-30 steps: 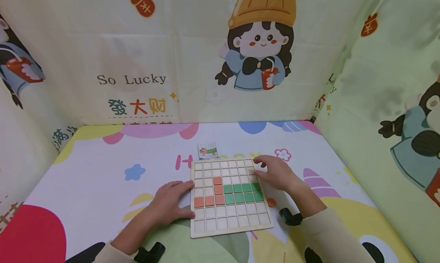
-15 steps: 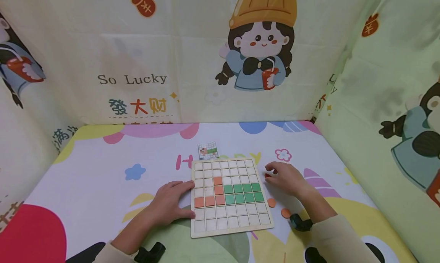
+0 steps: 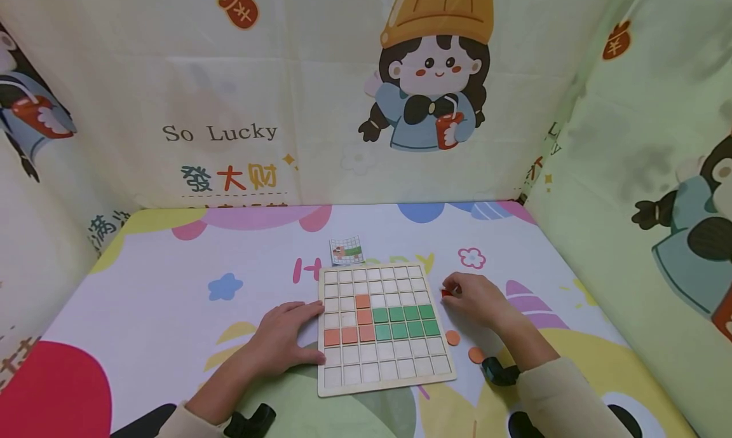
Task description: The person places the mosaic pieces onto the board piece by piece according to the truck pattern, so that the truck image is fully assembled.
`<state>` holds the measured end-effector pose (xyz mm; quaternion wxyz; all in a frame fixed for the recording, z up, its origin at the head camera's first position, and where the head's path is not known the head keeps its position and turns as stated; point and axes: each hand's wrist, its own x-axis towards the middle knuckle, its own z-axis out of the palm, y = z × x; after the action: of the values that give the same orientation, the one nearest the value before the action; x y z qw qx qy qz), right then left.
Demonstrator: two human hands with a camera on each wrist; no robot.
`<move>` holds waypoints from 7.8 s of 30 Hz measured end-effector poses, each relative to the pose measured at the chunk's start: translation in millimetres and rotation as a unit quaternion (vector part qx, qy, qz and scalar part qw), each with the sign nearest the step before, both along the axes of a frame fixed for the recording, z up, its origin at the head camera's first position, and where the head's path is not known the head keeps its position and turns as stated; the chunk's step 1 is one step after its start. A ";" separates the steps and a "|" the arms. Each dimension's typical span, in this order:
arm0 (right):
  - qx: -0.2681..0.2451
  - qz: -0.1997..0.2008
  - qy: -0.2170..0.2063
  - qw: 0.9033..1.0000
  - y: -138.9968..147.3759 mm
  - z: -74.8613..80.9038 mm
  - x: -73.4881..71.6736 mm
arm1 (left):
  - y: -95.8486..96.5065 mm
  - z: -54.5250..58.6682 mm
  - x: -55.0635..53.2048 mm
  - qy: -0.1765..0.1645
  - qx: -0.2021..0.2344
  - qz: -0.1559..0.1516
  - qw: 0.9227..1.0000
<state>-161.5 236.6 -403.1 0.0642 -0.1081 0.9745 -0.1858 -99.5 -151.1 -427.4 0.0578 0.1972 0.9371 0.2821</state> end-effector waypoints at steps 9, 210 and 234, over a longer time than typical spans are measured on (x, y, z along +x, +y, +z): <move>-0.008 0.012 0.004 1.000 -0.4 -1.8 0.3 | -0.4 1.7 1.1 -0.004 0.000 0.001 1.000; 0.029 0.187 0.026 0.982 -143.4 21.4 5.6 | 0.9 3.6 1.3 -0.013 -0.008 0.010 1.000; -0.017 0.106 0.072 0.992 -52.9 18.5 29.2 | 0.8 2.1 0.9 0.003 -0.011 0.000 1.000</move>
<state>-132.2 183.8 -384.6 0.0117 -0.2254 0.9562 -0.1864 -98.5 -150.3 -425.2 0.0573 0.1974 0.9404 0.2709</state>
